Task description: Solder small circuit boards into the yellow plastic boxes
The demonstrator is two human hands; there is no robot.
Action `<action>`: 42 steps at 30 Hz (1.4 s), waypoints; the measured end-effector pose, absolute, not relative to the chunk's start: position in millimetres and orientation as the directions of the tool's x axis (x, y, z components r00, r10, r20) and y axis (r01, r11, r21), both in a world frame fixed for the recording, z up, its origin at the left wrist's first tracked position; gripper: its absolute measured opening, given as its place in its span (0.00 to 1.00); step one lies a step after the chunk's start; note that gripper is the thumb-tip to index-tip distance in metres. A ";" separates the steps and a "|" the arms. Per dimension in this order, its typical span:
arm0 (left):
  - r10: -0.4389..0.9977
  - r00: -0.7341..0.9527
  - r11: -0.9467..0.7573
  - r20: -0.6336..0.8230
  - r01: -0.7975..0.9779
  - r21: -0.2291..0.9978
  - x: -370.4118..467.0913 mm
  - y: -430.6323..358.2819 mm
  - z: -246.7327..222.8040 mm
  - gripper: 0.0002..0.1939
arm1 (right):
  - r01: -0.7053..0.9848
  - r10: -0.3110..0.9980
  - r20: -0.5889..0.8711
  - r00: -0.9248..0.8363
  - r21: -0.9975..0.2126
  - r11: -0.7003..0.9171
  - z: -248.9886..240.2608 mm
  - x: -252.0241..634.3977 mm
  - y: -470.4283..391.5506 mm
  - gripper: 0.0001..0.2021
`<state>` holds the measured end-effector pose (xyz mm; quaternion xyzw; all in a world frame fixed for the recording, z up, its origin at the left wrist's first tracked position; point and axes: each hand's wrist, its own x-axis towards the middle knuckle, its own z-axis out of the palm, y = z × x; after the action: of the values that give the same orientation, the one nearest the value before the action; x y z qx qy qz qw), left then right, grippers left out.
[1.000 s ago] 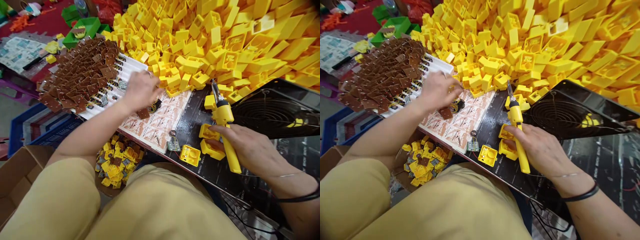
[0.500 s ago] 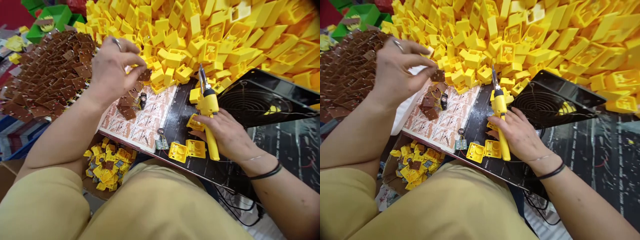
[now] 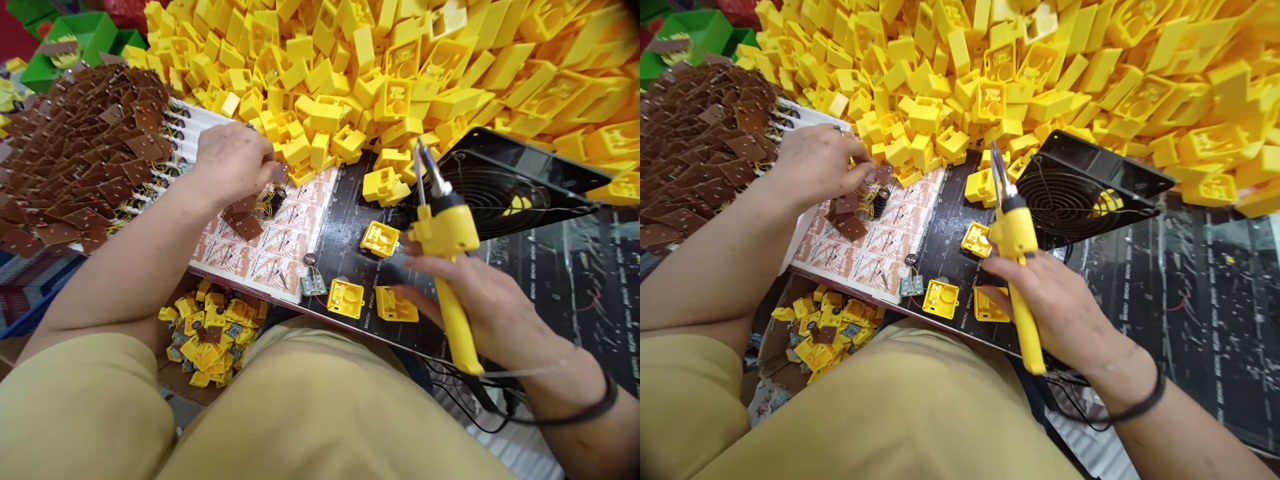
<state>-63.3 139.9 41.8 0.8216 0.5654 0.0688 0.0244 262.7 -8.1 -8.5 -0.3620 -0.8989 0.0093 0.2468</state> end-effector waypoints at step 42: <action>0.618 0.757 -0.784 0.212 0.614 0.093 -6.8 106.4 38.9 0.18 | 0.771 0.696 0.520 -0.495 -0.108 0.628 -40.2 240.8 0.3 0.14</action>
<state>-6.8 106.4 38.9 0.9372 0.3287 0.1163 0.0087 240.8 0.3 -40.2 -0.4258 -0.8616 -0.0697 0.2673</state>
